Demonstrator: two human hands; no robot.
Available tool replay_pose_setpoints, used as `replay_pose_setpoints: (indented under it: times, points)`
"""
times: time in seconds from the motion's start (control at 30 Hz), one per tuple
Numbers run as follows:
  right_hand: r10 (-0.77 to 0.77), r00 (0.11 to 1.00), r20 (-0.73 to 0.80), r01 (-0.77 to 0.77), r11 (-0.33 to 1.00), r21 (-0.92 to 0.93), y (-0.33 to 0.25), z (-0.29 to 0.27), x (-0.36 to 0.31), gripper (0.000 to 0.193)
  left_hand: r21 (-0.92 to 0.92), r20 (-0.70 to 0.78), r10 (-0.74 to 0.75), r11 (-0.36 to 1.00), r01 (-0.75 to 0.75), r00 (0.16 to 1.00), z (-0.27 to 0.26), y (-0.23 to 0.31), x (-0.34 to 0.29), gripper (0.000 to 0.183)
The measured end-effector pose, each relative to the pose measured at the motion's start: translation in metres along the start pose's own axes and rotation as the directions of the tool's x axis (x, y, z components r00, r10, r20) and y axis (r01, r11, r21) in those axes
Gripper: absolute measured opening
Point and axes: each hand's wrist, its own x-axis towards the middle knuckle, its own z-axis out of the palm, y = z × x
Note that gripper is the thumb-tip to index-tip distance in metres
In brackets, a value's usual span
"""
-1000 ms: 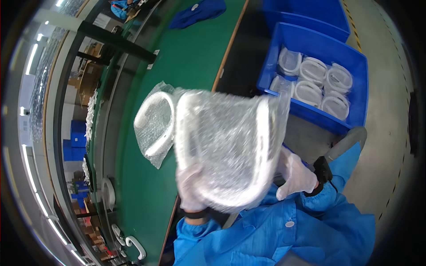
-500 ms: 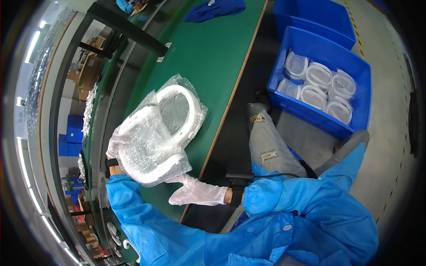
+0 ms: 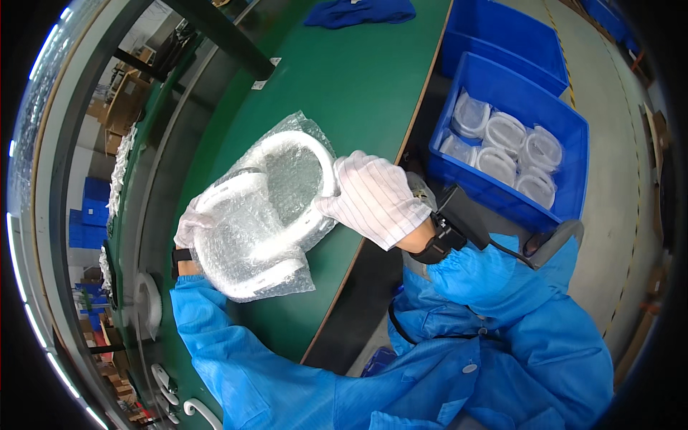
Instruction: Picking up white U-shaped plastic components from a factory assembly line and organizing them into a blue storage bin.
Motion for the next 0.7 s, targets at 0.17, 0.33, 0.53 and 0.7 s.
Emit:
replay_pose_setpoints:
  times: [0.17,0.33,0.53,0.7]
  points:
    - [-0.171,0.951,-0.258,0.292,0.769,0.568,0.012,0.02,-0.006,0.011,-0.013,0.024,-0.039,0.999,0.04,0.999,-0.001,-0.001,0.009,0.086]
    - [0.018,0.979,-0.205,0.114,0.78,0.615,0.01,0.031,-0.034,0.013,-0.051,0.001,-0.05,0.997,0.05,0.999,0.004,0.002,0.006,0.089]
    - [-0.09,0.927,-0.364,0.252,0.867,0.429,0.026,0.038,-0.028,0.012,-0.321,-0.008,0.034,0.946,-0.035,0.999,0.042,-0.011,0.005,0.1]
    - [0.242,0.938,0.247,-0.333,0.448,0.829,0.009,0.014,-0.022,0.018,-0.338,-0.12,0.117,0.929,-0.151,0.986,0.059,-0.02,0.001,0.098]
